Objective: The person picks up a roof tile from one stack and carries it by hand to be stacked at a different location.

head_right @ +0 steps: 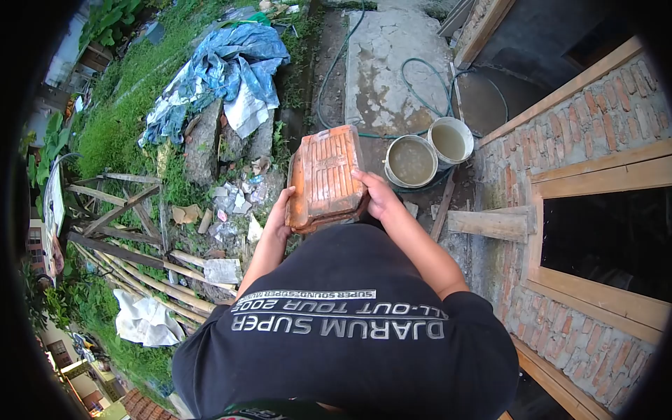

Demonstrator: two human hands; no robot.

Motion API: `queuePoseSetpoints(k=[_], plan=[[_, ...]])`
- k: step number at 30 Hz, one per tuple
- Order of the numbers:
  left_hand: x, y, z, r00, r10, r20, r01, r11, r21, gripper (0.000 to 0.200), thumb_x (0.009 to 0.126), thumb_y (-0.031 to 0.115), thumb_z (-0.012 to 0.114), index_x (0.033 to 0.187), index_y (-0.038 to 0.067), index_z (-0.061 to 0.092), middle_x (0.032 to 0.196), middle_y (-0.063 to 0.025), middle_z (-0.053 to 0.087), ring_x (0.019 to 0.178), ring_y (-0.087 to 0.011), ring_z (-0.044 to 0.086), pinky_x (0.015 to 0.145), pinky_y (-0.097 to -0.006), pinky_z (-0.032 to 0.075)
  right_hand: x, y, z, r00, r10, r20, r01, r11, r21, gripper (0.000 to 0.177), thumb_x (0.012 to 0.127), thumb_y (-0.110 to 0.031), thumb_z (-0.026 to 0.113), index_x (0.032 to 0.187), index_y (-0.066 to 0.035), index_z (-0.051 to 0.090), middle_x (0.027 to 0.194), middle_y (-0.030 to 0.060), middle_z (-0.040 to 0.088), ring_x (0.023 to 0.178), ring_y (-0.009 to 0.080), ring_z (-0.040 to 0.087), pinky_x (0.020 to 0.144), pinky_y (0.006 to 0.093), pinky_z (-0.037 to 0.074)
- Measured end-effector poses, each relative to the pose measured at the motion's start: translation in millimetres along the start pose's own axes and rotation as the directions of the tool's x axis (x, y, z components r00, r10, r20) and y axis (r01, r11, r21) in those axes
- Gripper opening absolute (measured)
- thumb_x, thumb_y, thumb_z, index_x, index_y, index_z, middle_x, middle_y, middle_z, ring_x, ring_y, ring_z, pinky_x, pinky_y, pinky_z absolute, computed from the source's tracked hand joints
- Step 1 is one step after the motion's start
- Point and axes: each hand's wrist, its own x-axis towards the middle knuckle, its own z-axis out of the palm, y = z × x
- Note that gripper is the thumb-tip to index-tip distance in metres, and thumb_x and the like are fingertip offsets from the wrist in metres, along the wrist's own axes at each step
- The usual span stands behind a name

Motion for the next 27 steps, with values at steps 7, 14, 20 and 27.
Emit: queuePoseSetpoints(k=[7,14,20,27], plan=[[11.5,23.5,-10.8,0.999,0.034,-0.009,-0.035,0.995,-0.092,0.055,0.092,0.035,0.055,0.132,-0.003,0.047,0.125,-0.0205,0.058,0.112,-0.032,0.06,0.097,-0.0464,0.049,37.1,-22.2,32.9,0.995,0.078,0.066,-0.074,0.996,-0.05,0.037,0.092,-0.017,0.06,0.12,0.007,0.057,0.115,0.0174,0.065,0.104,0.0251,0.065,0.093,0.0402,0.052],[60.6,60.1,-4.6,0.993,0.092,-0.076,-0.102,0.985,-0.137,0.054,0.092,0.032,0.056,0.131,-0.004,0.047,0.125,-0.0203,0.059,0.112,-0.0316,0.059,0.099,-0.0434,0.047,117.8,-52.2,29.8,0.979,0.175,0.104,-0.169,0.983,-0.065,0.041,0.092,-0.018,0.06,0.125,0.006,0.055,0.122,0.018,0.063,0.111,0.0267,0.062,0.098,0.0432,0.048],[143.3,113.2,27.3,0.989,0.099,-0.108,-0.111,0.987,-0.114,0.056,0.091,0.036,0.057,0.131,-0.003,0.048,0.125,-0.0201,0.059,0.112,-0.0329,0.059,0.1,-0.0451,0.046,211.3,-117.5,27.4,0.973,0.209,0.095,-0.203,0.977,-0.064,0.041,0.091,-0.019,0.062,0.123,0.006,0.056,0.119,0.0175,0.064,0.107,0.0266,0.064,0.096,0.0418,0.05],[237.0,194.6,102.6,0.991,0.046,-0.124,-0.053,0.997,-0.053,0.056,0.091,0.037,0.056,0.131,-0.002,0.049,0.125,-0.019,0.059,0.112,-0.0333,0.059,0.099,-0.0461,0.047,299.4,-218.2,32.4,0.983,0.177,0.045,-0.176,0.984,-0.038,0.039,0.091,-0.019,0.062,0.12,0.006,0.057,0.115,0.0178,0.065,0.104,0.0271,0.066,0.093,0.043,0.052]])
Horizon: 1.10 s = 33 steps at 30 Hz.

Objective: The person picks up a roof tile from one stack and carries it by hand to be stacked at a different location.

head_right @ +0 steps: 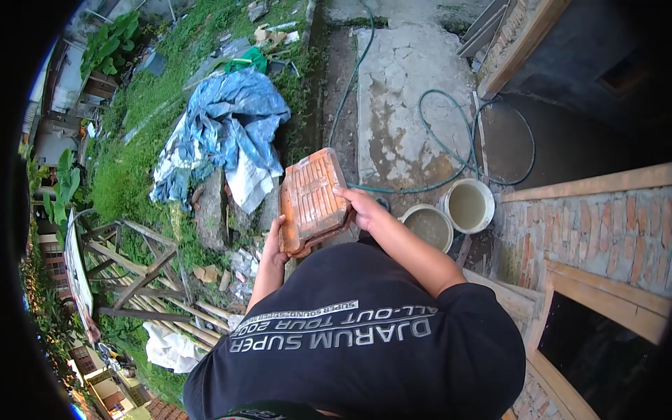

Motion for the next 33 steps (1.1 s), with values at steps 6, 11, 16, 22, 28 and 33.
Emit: queuePoseSetpoints(k=[6,11,16,22,28,33], plan=[[61.2,42.9,53.1,1.0,-0.03,0.007,0.03,1.0,0.006,0.056,0.091,0.037,0.057,0.13,-0.002,0.049,0.122,-0.0204,0.06,0.108,-0.0336,0.061,0.095,-0.0469,0.049,29.2,-66.5,-7.9,0.999,-0.039,0.028,0.038,0.999,0.037,0.04,0.091,-0.022,0.063,0.118,0.007,0.058,0.114,0.018,0.066,0.102,0.0267,0.066,0.091,0.0423,0.053],[88.4,64.9,101.1,0.998,-0.045,0.032,0.042,0.995,0.09,0.055,0.092,0.037,0.055,0.13,-0.002,0.049,0.122,-0.0194,0.061,0.108,-0.0326,0.062,0.094,-0.0481,0.05,38.6,-105.2,-17.5,0.994,-0.105,0.002,0.105,0.992,0.069,0.042,0.091,-0.025,0.065,0.116,0.008,0.059,0.111,0.0182,0.067,0.099,0.0266,0.067,0.087,0.0412,0.054],[127.6,75.5,131.0,0.991,-0.116,0.071,0.106,0.986,0.129,0.053,0.092,0.037,0.055,0.129,0.0,0.051,0.122,-0.0192,0.061,0.107,-0.0324,0.063,0.091,-0.0499,0.052,36.3,-134.6,-27.3,0.992,-0.127,-0.026,0.129,0.979,0.158,0.043,0.092,-0.026,0.064,0.12,0.006,0.057,0.115,0.0179,0.065,0.102,0.0263,0.066,0.089,0.0425,0.053],[181.5,92.4,186.7,0.969,-0.219,0.117,0.194,0.962,0.194,0.05,0.094,0.036,0.053,0.128,-0.001,0.05,0.12,-0.0191,0.062,0.104,-0.0314,0.065,0.09,-0.0471,0.054,43.1,-173.5,-51.5,0.973,-0.21,-0.096,0.226,0.953,0.2,0.041,0.091,-0.024,0.064,0.12,0.005,0.058,0.115,0.0171,0.066,0.101,0.026,0.066,0.089,0.0431,0.053],[264.2,109.4,248.7,0.907,-0.347,0.24,0.277,0.919,0.28,0.049,0.096,0.034,0.05,0.127,-0.003,0.051,0.119,-0.0196,0.063,0.103,-0.03,0.065,0.09,-0.0434,0.054,57.3,-232.5,-69.2,0.896,-0.369,-0.246,0.415,0.893,0.174,0.043,0.091,-0.024,0.064,0.121,0.006,0.057,0.115,0.0167,0.065,0.103,0.0268,0.065,0.092,0.0412,0.051],[339.5,144.2,302.3,0.851,-0.412,0.325,0.302,0.891,0.339,0.051,0.096,0.033,0.051,0.13,-0.005,0.047,0.121,-0.0214,0.06,0.106,-0.0314,0.064,0.094,-0.0444,0.052,85.7,-296.2,-67.4,0.854,-0.433,-0.289,0.49,0.855,0.167,0.048,0.093,-0.023,0.06,0.129,0.005,0.049,0.125,0.0179,0.06,0.113,0.0276,0.06,0.098,0.0418,0.047]])
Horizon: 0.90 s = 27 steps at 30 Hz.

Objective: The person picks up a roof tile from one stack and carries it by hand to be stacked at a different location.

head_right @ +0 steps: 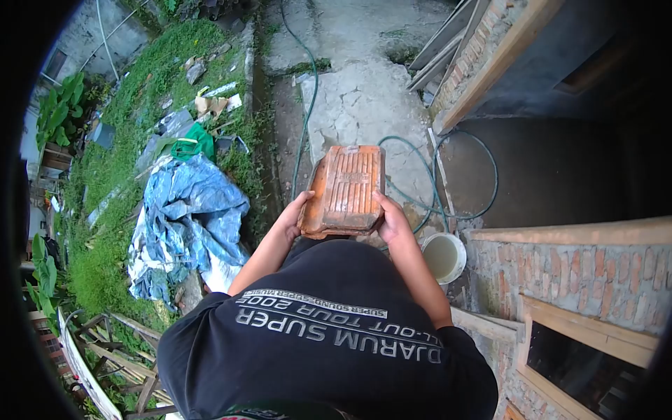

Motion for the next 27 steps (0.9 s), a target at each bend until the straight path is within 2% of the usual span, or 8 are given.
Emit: queuePoseSetpoints(k=[7,11,13,17,20,27], plan=[[58.7,84.7,2.2,0.999,0.017,-0.03,-0.015,0.997,0.07,0.052,0.095,0.032,0.053,0.129,-0.007,0.047,0.119,-0.0227,0.061,0.101,-0.0319,0.066,0.088,-0.0454,0.055,74.9,-30.4,36.1,0.997,-0.077,-0.03,0.076,0.997,-0.029,0.052,0.093,-0.027,0.06,0.133,0.003,0.047,0.128,0.0157,0.058,0.117,0.0273,0.057,0.101,0.042,0.044],[71.1,128.0,-1.4,0.999,0.003,-0.05,0.002,0.996,0.094,0.048,0.093,0.029,0.057,0.12,-0.01,0.053,0.112,-0.0208,0.064,0.097,-0.0285,0.067,0.086,-0.0421,0.056,107.5,-35.2,55.7,0.996,-0.084,-0.027,0.084,0.996,-0.026,0.053,0.092,-0.027,0.061,0.133,0.003,0.047,0.129,0.0158,0.057,0.117,0.0274,0.057,0.101,0.042,0.044],[86.5,141.4,1.7,0.995,0.017,-0.101,-0.006,0.994,0.109,0.049,0.094,0.03,0.055,0.125,-0.007,0.05,0.117,-0.0213,0.063,0.098,-0.0311,0.068,0.082,-0.0453,0.058,128.0,-46.8,55.1,1.0,-0.023,0.016,0.022,0.999,0.036,0.053,0.092,-0.027,0.061,0.133,0.003,0.047,0.129,0.016,0.057,0.117,0.0277,0.057,0.101,0.0423,0.044],[95.0,170.1,-6.1,0.995,0.031,-0.096,-0.02,0.992,0.123,0.049,0.093,0.031,0.055,0.125,-0.007,0.051,0.115,-0.0205,0.064,0.097,-0.0304,0.068,0.083,-0.0439,0.057,159.9,-51.7,72.0,0.999,-0.021,0.029,0.02,0.999,0.028,0.052,0.092,-0.026,0.06,0.133,0.003,0.047,0.13,0.0161,0.057,0.118,0.0281,0.056,0.102,0.0431,0.043],[100.0,189.8,-10.3,0.994,0.038,-0.105,-0.031,0.997,0.067,0.049,0.093,0.031,0.056,0.124,-0.006,0.051,0.114,-0.0201,0.064,0.098,-0.0295,0.068,0.085,-0.043,0.057,189.1,-56.1,81.0,0.999,0.009,0.039,-0.01,0.999,0.038,0.053,0.093,-0.024,0.058,0.135,0.005,0.044,0.132,0.0189,0.055,0.12,0.0303,0.055,0.104,0.0451,0.042],[136.2,242.9,-30.0,0.98,0.104,-0.172,-0.101,0.994,0.029,0.047,0.094,0.031,0.054,0.124,-0.004,0.052,0.115,-0.0194,0.064,0.099,-0.0287,0.067,0.088,-0.0423,0.055,272.9,-84.7,112.4,0.985,0.131,0.115,-0.132,0.991,-0.002,0.052,0.093,-0.024,0.059,0.133,0.006,0.045,0.13,0.0189,0.056,0.119,0.0294,0.056,0.103,0.0444,0.043]])
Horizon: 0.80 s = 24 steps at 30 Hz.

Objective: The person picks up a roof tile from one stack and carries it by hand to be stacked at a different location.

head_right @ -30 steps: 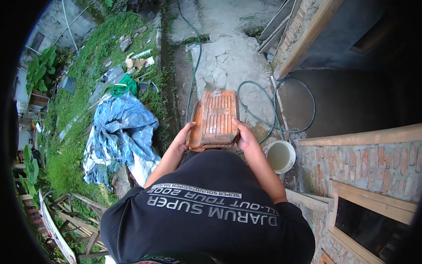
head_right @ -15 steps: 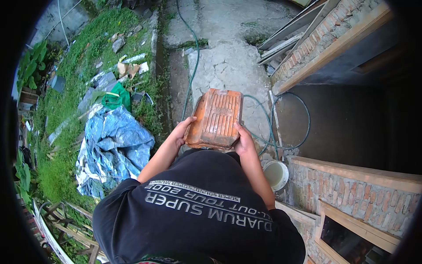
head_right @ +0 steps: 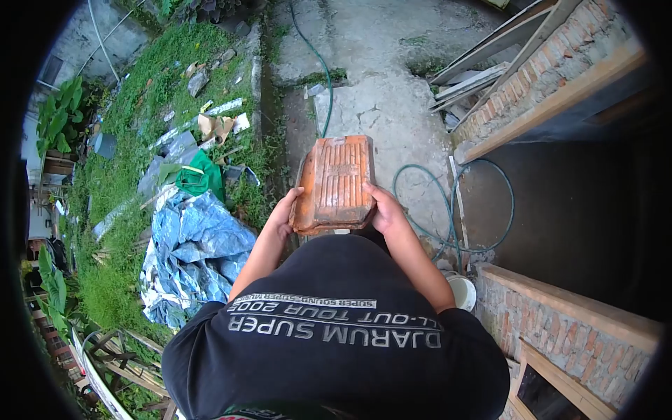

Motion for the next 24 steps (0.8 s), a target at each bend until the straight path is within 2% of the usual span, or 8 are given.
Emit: queuePoseSetpoints(k=[6,8,9,15,18,20,24], plan=[[52.4,53.6,5.9,0.996,0.044,-0.075,-0.047,0.998,-0.036,0.046,0.095,0.032,0.052,0.125,-0.003,0.052,0.117,-0.0184,0.064,0.102,-0.0291,0.066,0.09,-0.043,0.054,95.8,-50.7,7.4,0.993,0.11,0.035,-0.108,0.993,-0.05,0.052,0.091,-0.024,0.061,0.131,0.006,0.048,0.126,0.0194,0.059,0.115,0.0291,0.059,0.1,0.0438,0.046],[69.6,74.7,14.3,0.992,0.043,-0.122,-0.06,0.99,-0.131,0.046,0.093,0.031,0.057,0.122,-0.005,0.054,0.114,-0.0164,0.064,0.099,-0.0274,0.066,0.086,-0.0422,0.056,126.0,-72.2,16.8,0.986,0.153,0.063,-0.149,0.987,-0.062,0.051,0.091,-0.024,0.061,0.13,0.007,0.049,0.126,0.0202,0.059,0.115,0.0299,0.059,0.1,0.0449,0.046],[75.4,85.5,19.6,0.988,0.047,-0.145,-0.065,0.991,-0.119,0.046,0.093,0.031,0.057,0.122,-0.004,0.053,0.114,-0.0162,0.064,0.1,-0.0278,0.065,0.086,-0.0436,0.056,139.3,-81.4,23.1,0.986,0.151,0.068,-0.15,0.988,-0.023,0.044,0.092,-0.023,0.063,0.122,0.008,0.054,0.116,0.0187,0.064,0.105,0.0275,0.064,0.092,0.0439,0.051],[123.0,137.1,57.1,0.98,0.083,-0.181,-0.106,0.987,-0.121,0.047,0.093,0.031,0.056,0.124,-0.004,0.051,0.116,-0.0185,0.063,0.101,-0.0301,0.065,0.085,-0.046,0.056,205.7,-144.3,31.5,0.977,0.207,0.055,-0.201,0.975,-0.097,0.044,0.091,-0.024,0.063,0.121,0.008,0.054,0.116,0.0186,0.064,0.106,0.0267,0.064,0.093,0.0428,0.05],[143.2,154.7,68.6,0.976,0.077,-0.205,-0.11,0.982,-0.153,0.049,0.093,0.032,0.056,0.126,-0.004,0.05,0.117,-0.0192,0.062,0.103,-0.0307,0.065,0.086,-0.0468,0.055,226.5,-168.8,41.3,0.982,0.187,0.037,-0.183,0.979,-0.084,0.044,0.091,-0.024,0.063,0.121,0.007,0.054,0.116,0.0182,0.064,0.106,0.0265,0.064,0.093,0.0427,0.05],[156.6,168.2,75.0,0.981,0.075,-0.178,-0.098,0.987,-0.124,0.052,0.092,0.035,0.055,0.129,-0.001,0.051,0.122,-0.0182,0.061,0.106,-0.0316,0.063,0.092,-0.0483,0.051,239.9,-180.5,39.7,0.984,0.172,0.05,-0.168,0.982,-0.089,0.045,0.092,-0.024,0.063,0.121,0.007,0.053,0.116,0.0181,0.064,0.106,0.0263,0.064,0.093,0.0428,0.051],[184.8,189.6,93.3,0.98,0.088,-0.179,-0.107,0.989,-0.102,0.05,0.093,0.034,0.054,0.129,-0.001,0.051,0.123,-0.0183,0.061,0.107,-0.031,0.063,0.093,-0.0466,0.051,260.3,-206.0,34.6,0.985,0.16,0.063,-0.155,0.985,-0.078,0.045,0.092,-0.024,0.063,0.122,0.008,0.053,0.117,0.0188,0.063,0.105,0.0262,0.064,0.092,0.0421,0.051]])
